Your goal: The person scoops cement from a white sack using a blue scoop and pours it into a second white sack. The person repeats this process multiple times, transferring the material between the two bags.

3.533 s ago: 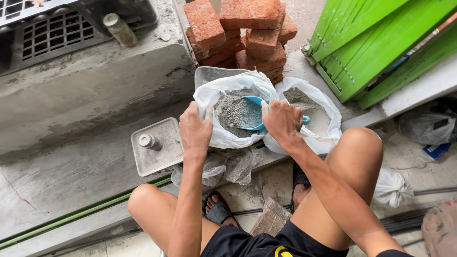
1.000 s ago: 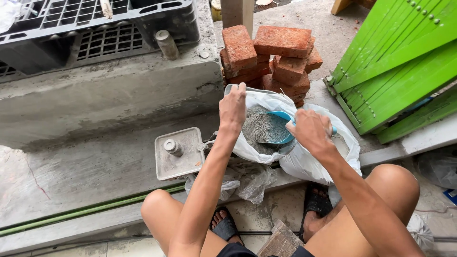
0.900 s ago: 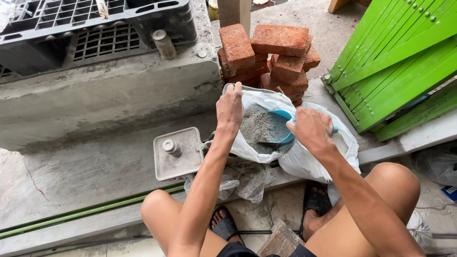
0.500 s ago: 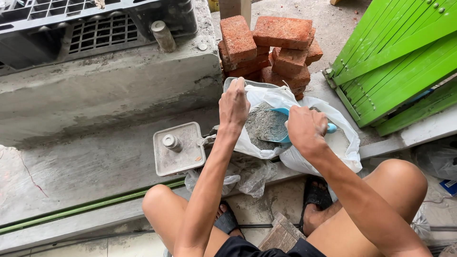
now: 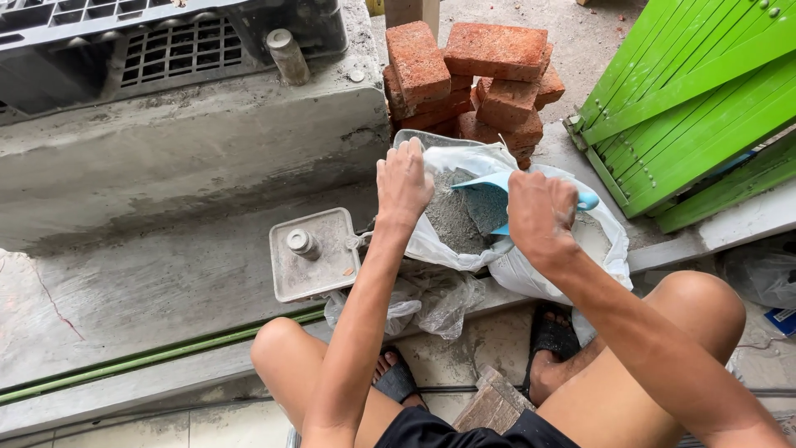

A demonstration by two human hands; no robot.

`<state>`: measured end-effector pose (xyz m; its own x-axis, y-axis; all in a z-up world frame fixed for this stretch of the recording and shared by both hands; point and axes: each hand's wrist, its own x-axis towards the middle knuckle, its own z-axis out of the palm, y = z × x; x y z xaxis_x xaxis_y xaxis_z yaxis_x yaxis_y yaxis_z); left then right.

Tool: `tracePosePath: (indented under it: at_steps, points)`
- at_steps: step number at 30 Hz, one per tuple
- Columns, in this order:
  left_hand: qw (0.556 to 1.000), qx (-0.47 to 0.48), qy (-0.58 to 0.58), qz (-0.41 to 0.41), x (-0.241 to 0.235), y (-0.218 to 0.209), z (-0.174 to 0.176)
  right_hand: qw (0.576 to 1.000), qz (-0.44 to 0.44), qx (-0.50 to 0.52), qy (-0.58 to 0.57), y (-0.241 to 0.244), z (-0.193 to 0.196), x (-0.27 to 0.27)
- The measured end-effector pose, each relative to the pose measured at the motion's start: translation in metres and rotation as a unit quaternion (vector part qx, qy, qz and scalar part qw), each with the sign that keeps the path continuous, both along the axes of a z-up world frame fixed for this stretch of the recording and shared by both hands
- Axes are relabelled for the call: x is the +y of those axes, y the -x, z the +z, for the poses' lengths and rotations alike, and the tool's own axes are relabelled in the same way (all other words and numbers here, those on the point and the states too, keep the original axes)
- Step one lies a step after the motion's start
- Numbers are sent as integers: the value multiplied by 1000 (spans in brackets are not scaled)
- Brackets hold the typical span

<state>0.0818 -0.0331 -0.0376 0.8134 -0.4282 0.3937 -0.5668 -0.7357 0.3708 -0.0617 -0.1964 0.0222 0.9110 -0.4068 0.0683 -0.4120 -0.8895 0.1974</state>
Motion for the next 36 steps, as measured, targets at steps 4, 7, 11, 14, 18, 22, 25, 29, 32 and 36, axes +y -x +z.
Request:
tracePosePath:
  at_steps: [4, 7, 11, 14, 18, 22, 25, 29, 32, 36]
  points:
    - [999, -29, -29, -11, -9, -3, 4, 997, 16, 6, 76, 5, 4, 1]
    - [998, -40, -54, -20, -18, -14, -13, 994, 27, -16, 103, 12, 5, -1]
    - [999, -12, -26, -34, -23, -24, -28, 980, 68, -102, 159, 16, -11, -14]
    - [998, 41, 14, -35, -17, -12, -12, 969, 89, -155, 172, 22, -12, -17]
    - [990, 97, 101, -27, -6, 2, 13, 946, 137, -227, 187, 19, -15, -24]
    - [985, 99, 141, -21, -5, 2, 16, 919, 196, -276, 201, 3, -36, -33]
    - [982, 105, 153, -24, -6, 6, 20, 911, 235, -280, 191, -7, -53, -35]
    - [983, 105, 147, -27, -5, 11, 21, 911, 260, -243, 207, -7, -65, -33]
    - [982, 126, 135, -31, 0, 9, 20, 912, 269, -230, 207, -3, -70, -33]
    - [978, 178, 103, -31, 3, 15, 24, 923, 273, -190, 195, 19, -45, -21]
